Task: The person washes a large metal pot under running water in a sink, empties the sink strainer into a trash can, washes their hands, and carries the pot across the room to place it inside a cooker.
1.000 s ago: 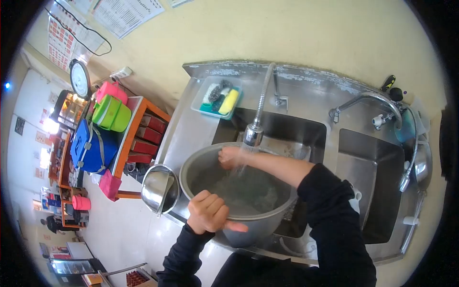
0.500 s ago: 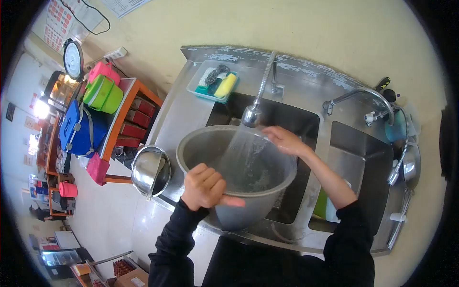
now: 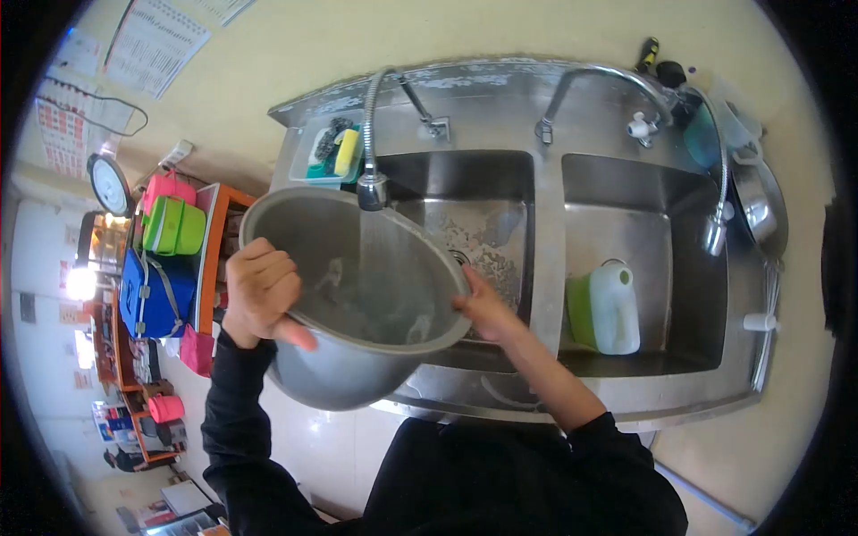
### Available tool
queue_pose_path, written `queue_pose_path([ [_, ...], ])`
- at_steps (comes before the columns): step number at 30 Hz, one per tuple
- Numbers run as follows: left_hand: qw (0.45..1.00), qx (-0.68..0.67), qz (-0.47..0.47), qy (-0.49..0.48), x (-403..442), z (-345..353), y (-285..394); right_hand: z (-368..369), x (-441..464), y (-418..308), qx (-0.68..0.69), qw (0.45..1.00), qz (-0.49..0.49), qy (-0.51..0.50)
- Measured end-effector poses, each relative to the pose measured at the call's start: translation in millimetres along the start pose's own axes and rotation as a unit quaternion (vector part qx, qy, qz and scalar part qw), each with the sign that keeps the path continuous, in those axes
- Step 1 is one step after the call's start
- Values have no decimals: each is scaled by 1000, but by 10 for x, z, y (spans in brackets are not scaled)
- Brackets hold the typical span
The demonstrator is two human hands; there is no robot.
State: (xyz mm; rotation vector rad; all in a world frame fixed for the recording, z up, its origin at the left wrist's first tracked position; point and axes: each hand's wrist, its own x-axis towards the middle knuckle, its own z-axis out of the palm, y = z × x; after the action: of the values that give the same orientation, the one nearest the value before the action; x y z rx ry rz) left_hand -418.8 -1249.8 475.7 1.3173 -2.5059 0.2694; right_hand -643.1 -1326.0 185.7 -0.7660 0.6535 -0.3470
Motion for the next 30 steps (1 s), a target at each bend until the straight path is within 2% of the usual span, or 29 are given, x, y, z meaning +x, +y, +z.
queue_pose_path([
  [3, 999, -24, -38, 30, -51, 14, 19, 284, -294, 85, 79, 996, -33, 33],
  [9, 990, -48, -107, 74, -212, 32, 127, 481, -491, 293, 23, 989, -125, 81],
  [12, 988, -70, -111, 78, -177, -27, 193, 534, -605, 258, 56, 986, -140, 67],
  [15, 993, -68, -82, 53, -104, -121, 275, 650, -832, 170, 66, 991, -95, 70],
  [19, 995, -90, -47, 10, 6, -204, 458, 786, -971, 643, 60, 986, -126, 93],
  [22, 993, -117, -21, -29, 47, -181, 547, 924, -1157, 731, 73, 986, -77, 126],
  [25, 990, -118, -16, -79, 59, -187, 594, 940, -1208, 846, 4, 990, -43, 137],
  [30, 991, -98, -10, -93, 135, -101, 577, 885, -1079, 1031, 62, 989, -16, 132],
])
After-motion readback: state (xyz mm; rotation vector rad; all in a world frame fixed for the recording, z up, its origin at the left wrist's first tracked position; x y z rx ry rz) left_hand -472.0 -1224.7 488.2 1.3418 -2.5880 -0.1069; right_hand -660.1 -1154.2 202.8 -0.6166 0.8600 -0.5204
